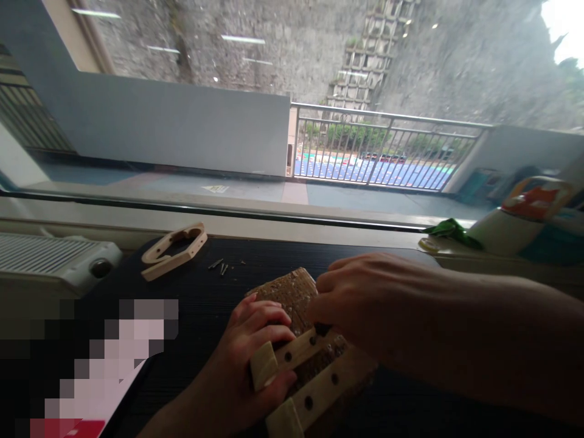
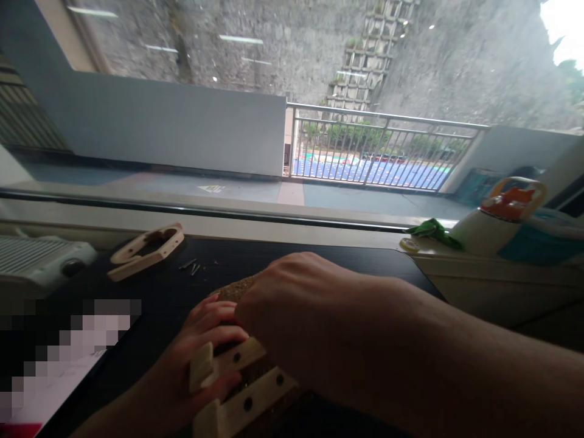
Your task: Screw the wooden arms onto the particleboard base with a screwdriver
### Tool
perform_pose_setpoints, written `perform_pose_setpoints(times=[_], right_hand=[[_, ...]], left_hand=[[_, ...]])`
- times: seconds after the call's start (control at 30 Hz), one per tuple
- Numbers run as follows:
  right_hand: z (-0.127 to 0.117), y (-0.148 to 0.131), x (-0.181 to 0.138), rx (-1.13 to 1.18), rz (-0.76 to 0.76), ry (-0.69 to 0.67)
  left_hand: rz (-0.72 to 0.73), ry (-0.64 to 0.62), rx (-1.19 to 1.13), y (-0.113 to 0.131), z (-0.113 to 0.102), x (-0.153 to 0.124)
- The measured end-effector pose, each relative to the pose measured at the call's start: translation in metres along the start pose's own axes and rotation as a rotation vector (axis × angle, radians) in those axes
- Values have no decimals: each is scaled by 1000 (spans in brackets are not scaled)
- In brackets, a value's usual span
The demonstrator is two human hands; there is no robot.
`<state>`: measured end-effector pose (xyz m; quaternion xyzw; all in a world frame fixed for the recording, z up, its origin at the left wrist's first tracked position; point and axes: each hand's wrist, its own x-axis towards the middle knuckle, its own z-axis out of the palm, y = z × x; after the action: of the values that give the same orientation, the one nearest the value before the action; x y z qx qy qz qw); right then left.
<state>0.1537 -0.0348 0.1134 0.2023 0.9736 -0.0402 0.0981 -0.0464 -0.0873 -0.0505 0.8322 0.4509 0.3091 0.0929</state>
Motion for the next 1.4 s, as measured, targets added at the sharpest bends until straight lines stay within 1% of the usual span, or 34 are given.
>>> perform_pose_setpoints(times=[0.1,0.13,0.23,0.33,0.47,0.57,0.67,0.77,0.9,1.03,1.1,1.23,1.4], right_hand=[[-10,0,14,17,65,-175],[-12,2,17,6,95,-187],[-13,6,22,-2,151,-151],[-13,5,21,-72,175,-132],[-15,-1,20,-91,110,-192],[-14,-5,20,-65,47,-166],[-12,-7,21,-50,34,-160],[-10,-5,21,-29,85,-174],[-6,1,17,11,182,-133],[-7,2,15,-58,206,-125],[-9,1,14,-76,190,-117],[-12,-2,14,-56,110,-110],[-12,-6,18,-63,121,-152]], left_hand=[[-8,-26,-17,3,-2,2],[-14,-37,-23,4,-3,2],[-24,-43,-30,6,-5,3],[-11,-21,-44,5,-5,3],[-6,-16,-55,4,-3,2],[-7,-2,-56,4,-3,2],[-13,5,-62,5,-3,2],[-16,-3,-62,5,-3,2],[-12,-17,-52,5,-4,3],[-13,-10,-40,5,-4,3],[-12,-10,-39,5,-4,3],[-7,-21,-40,4,-3,3],[-12,-25,-50,3,-3,2]])
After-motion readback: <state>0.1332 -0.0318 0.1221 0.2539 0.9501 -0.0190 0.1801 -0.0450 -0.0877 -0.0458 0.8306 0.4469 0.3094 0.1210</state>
